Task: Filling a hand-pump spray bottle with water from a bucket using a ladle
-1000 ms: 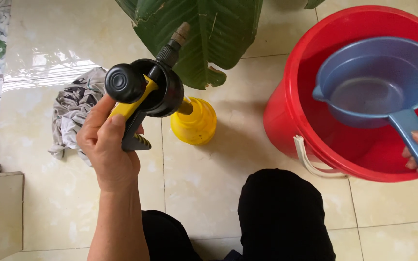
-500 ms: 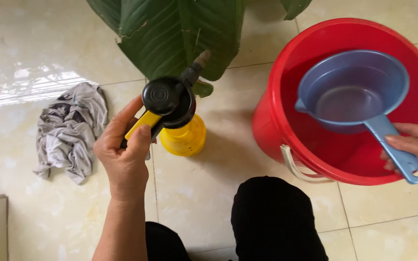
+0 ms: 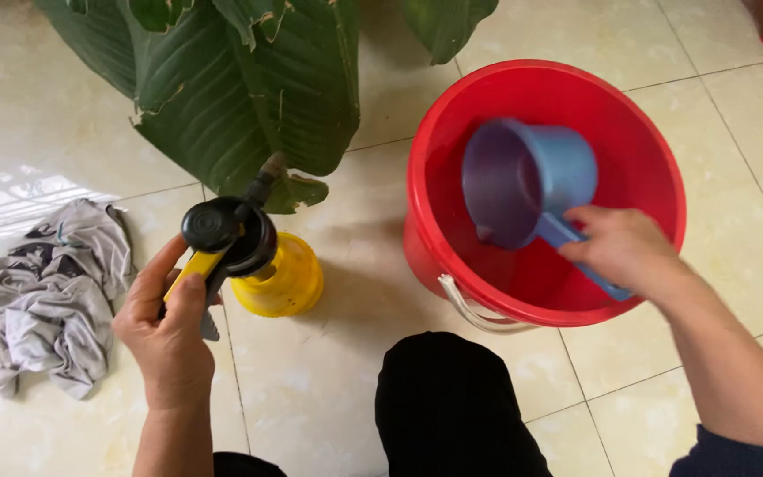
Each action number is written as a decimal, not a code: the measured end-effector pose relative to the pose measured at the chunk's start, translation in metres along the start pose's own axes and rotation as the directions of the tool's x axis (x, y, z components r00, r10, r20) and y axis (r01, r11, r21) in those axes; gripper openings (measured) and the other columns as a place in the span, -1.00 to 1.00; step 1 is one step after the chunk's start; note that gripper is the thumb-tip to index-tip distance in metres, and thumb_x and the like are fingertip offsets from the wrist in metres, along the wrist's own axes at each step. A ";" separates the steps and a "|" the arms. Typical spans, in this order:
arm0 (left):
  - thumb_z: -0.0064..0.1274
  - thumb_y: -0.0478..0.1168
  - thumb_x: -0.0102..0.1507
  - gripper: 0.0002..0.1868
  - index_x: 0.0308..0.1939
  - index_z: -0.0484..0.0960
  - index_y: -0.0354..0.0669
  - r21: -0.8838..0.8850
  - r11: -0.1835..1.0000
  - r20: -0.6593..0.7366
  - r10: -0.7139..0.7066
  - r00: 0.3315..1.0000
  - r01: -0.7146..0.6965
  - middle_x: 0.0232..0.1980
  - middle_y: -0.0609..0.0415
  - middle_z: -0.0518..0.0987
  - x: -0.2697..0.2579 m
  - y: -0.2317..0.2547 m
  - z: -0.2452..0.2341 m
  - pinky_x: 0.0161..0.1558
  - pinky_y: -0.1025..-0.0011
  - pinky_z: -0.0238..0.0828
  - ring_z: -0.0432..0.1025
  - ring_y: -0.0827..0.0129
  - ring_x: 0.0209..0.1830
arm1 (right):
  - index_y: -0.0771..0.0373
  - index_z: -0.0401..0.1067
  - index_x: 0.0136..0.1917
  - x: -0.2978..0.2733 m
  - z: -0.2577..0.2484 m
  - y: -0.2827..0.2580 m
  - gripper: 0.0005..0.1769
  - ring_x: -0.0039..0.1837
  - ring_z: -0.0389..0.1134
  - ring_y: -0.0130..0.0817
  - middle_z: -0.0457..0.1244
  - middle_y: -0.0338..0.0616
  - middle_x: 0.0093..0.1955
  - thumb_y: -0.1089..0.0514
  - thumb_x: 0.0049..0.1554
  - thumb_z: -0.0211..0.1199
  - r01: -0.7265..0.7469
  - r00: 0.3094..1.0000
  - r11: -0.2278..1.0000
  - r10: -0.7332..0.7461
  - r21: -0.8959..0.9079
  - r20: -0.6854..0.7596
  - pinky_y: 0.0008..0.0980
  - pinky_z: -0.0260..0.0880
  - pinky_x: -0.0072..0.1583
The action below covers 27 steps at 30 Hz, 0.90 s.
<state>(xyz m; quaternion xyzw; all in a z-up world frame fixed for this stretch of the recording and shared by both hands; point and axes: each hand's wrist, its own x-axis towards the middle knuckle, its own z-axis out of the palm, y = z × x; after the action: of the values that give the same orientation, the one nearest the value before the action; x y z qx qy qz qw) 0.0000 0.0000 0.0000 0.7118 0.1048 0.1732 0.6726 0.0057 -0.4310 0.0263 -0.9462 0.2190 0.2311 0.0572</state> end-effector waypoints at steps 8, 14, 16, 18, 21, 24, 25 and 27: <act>-0.15 -0.31 0.17 -0.53 0.17 0.50 -0.27 0.075 0.997 0.018 0.001 1.000 -0.003 -0.45 0.13 0.37 -0.001 -0.004 -0.003 -0.49 0.67 0.21 0.29 0.52 -0.54 | 0.16 0.23 -0.13 0.004 0.013 -0.002 -0.83 -0.18 0.28 -0.03 0.27 -0.07 -0.31 0.15 -0.04 -0.02 0.163 0.986 0.917 -0.138 -0.365 0.094 -0.17 0.16 -0.20; -0.15 -0.30 0.16 -0.53 0.16 0.50 -0.26 0.063 0.998 0.025 -0.012 1.000 0.010 -0.48 0.12 0.38 -0.002 -0.002 -0.001 -0.67 0.65 0.13 0.29 0.54 -0.56 | 0.20 0.24 -0.09 0.020 0.032 0.004 -0.74 -0.21 0.32 0.03 0.30 -0.04 -0.33 0.31 -0.10 -0.10 0.211 0.977 0.852 -0.176 -0.480 0.116 -0.15 0.16 -0.27; -0.15 -0.31 0.15 -0.53 0.15 0.51 -0.25 0.062 0.998 0.021 -0.006 1.000 0.005 -0.46 0.09 0.41 -0.002 0.000 0.000 -0.67 0.65 0.13 0.30 0.53 -0.57 | 0.20 0.25 -0.15 0.026 0.037 0.004 -0.82 -0.25 0.31 -0.02 0.29 -0.08 -0.37 0.29 -0.05 -0.09 0.229 0.973 0.840 -0.192 -0.493 0.125 -0.19 0.12 -0.32; -0.15 -0.31 0.15 -0.55 0.13 0.52 -0.22 0.076 0.996 0.018 -0.047 0.999 0.045 -0.49 0.06 0.42 -0.003 0.004 0.001 -0.71 0.66 0.11 0.31 0.54 -0.57 | 0.16 0.32 -0.06 0.029 0.035 0.000 -0.74 -0.06 0.34 0.07 0.32 0.01 -0.14 0.16 -0.05 0.00 0.166 0.980 0.891 -0.102 -0.422 0.170 -0.10 0.28 -0.18; -0.15 -0.32 0.16 -0.56 0.12 0.52 -0.25 0.058 0.998 0.028 -0.030 0.999 0.029 -0.48 0.05 0.41 -0.003 0.001 0.000 -0.70 0.64 0.14 0.32 0.50 -0.58 | 0.07 0.38 -0.06 0.021 0.016 -0.005 -0.70 0.03 0.31 -0.08 0.32 -0.06 -0.06 0.05 -0.11 0.08 0.034 0.985 0.979 0.002 -0.203 0.175 -0.14 0.27 -0.09; -0.15 -0.34 0.17 -0.57 0.13 0.52 -0.25 0.009 0.998 0.032 -0.055 0.998 0.054 -0.43 0.05 0.42 -0.002 -0.001 -0.001 -0.52 0.65 0.24 0.30 0.50 -0.55 | 0.20 0.53 -0.15 0.006 -0.008 -0.005 -0.78 -0.37 0.37 -0.24 0.34 -0.05 -0.39 0.23 -0.13 0.24 -0.138 0.977 0.947 0.083 0.289 0.197 -0.34 0.28 -0.28; -0.15 -0.34 0.17 -0.57 0.13 0.52 -0.25 0.006 0.998 0.031 -0.055 0.998 0.055 -0.43 0.05 0.42 -0.003 -0.001 0.000 -0.52 0.65 0.24 0.30 0.50 -0.55 | 0.20 0.53 -0.15 0.003 -0.012 -0.003 -0.78 -0.37 0.37 -0.24 0.34 -0.05 -0.39 0.23 -0.13 0.24 -0.138 0.977 0.948 0.083 0.287 0.195 -0.34 0.28 -0.28; -0.15 -0.31 0.16 -0.56 0.13 0.53 -0.20 0.039 0.997 0.034 -0.072 0.997 0.071 -0.47 0.10 0.40 -0.003 0.000 0.000 -0.47 0.66 0.21 0.26 0.52 -0.55 | 0.44 0.45 0.07 -0.004 -0.021 0.001 -0.64 -0.37 0.31 -0.05 0.29 0.26 -0.35 0.41 -0.05 0.21 -0.269 0.961 0.705 0.145 0.657 0.237 -0.26 0.24 -0.31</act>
<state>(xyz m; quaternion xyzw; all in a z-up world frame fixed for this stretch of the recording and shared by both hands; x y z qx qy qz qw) -0.0029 -0.0010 -0.0004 0.7230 0.1215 0.1344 0.6667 0.0103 -0.4350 0.0464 -0.8049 0.3879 0.2177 0.3927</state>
